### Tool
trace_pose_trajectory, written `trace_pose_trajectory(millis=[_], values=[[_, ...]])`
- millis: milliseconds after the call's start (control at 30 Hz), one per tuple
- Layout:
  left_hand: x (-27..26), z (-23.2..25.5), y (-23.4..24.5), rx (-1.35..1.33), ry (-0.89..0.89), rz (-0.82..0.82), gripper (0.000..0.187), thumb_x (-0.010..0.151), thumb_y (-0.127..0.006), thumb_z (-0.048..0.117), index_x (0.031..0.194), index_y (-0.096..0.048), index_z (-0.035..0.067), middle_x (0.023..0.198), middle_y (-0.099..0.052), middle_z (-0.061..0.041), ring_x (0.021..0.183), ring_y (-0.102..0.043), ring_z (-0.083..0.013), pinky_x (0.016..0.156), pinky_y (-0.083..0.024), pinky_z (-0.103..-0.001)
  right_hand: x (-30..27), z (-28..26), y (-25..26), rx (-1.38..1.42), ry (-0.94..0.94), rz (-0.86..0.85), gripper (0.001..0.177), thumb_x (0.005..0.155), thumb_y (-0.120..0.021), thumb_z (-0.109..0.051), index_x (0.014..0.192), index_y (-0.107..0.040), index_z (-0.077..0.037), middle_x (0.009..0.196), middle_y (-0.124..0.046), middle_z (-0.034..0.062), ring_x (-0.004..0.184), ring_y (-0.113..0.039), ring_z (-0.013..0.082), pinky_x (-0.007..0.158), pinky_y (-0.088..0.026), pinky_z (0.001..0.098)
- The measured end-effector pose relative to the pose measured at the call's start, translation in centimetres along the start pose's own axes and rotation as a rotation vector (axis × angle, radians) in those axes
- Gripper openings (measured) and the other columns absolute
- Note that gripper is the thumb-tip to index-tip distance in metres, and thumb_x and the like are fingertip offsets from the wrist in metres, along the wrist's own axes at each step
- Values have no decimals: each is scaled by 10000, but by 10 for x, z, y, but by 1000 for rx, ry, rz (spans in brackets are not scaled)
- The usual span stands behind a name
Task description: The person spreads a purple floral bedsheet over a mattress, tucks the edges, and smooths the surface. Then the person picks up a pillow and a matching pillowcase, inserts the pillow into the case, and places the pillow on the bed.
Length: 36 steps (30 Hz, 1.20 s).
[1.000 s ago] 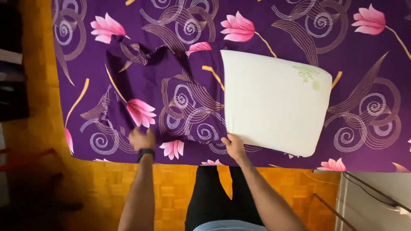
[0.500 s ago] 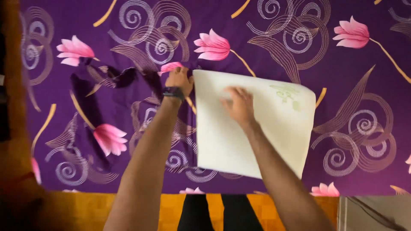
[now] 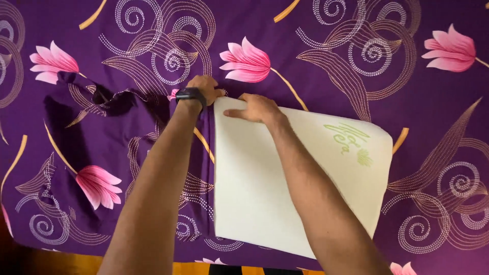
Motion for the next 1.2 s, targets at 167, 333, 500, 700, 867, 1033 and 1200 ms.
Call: trace_pose_trajectory(millis=[167, 333, 500, 700, 867, 1033, 1200], values=[[-5, 3, -2, -143, -117, 52, 378, 965, -789, 591, 1171, -856, 282, 1111, -842, -7, 1167, -774, -272, 1018, -641, -406, -10, -11, -5, 77, 117, -71, 887, 888, -786, -718, 1588, -592, -210, 1538, -674, 153, 1469, -595, 372, 1230, -460, 553], [-14, 19, -6, -264, -194, 42, 275, 953, -809, 523, 1079, -872, 286, 1012, -846, 21, 1082, -796, -255, 971, -647, -398, -57, -31, -9, 124, 244, 11, 623, 1003, -798, -479, 1533, -640, -191, 1474, -719, 111, 1439, -620, 300, 1221, -419, 487], [-33, 57, -19, -188, -502, 185, 311, 898, -827, 571, 915, -882, 266, 829, -825, -9, 923, -811, -276, 878, -647, -395, -62, -20, -40, 119, 445, 209, 351, 997, -780, -405, 1222, -797, -136, 1141, -830, 100, 1184, -740, 333, 1077, -438, 487], [-70, 49, -32, -153, -608, 218, 272, 1014, -747, 395, 915, -833, 157, 880, -806, -59, 882, -803, -294, 791, -651, -434, -20, 0, -84, -56, 242, 487, 138, 960, -747, -234, 1071, -797, -169, 967, -789, 21, 1028, -734, 234, 1033, -417, 416], [-138, 4, -12, -72, -283, 461, 404, 842, -809, 443, 1208, -706, 304, 1260, -634, 32, 1240, -611, -254, 972, -567, -487, -9, 14, -73, 117, 142, 552, 517, 946, -809, -543, 1408, -684, -350, 1391, -716, -108, 1366, -625, 173, 1192, -413, 457], [-151, 1, -28, 33, -211, 449, 390, 856, -738, 322, 1203, -617, 189, 1154, -580, -35, 1158, -651, -287, 900, -612, -460, -50, -13, -61, -96, 239, 635, 569, 972, -643, -677, 1414, -688, -321, 1507, -611, -86, 1403, -588, 193, 1151, -463, 487], [-80, 5, -73, 361, -66, 832, 49, 896, -683, 246, 942, -699, 245, 899, -599, 32, 848, -701, -163, 579, -625, -316, -77, -35, -32, -182, 188, 306, 837, 941, -515, -825, 1666, -457, -411, 1582, -596, 67, 1415, -594, 359, 1123, -454, 616]])
Point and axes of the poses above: each hand's wrist, its own x-axis towards the middle knuckle, its own y-axis out of the back of the hand, z = x × y, the point moved 4 cm from there along x, towards the middle knuckle
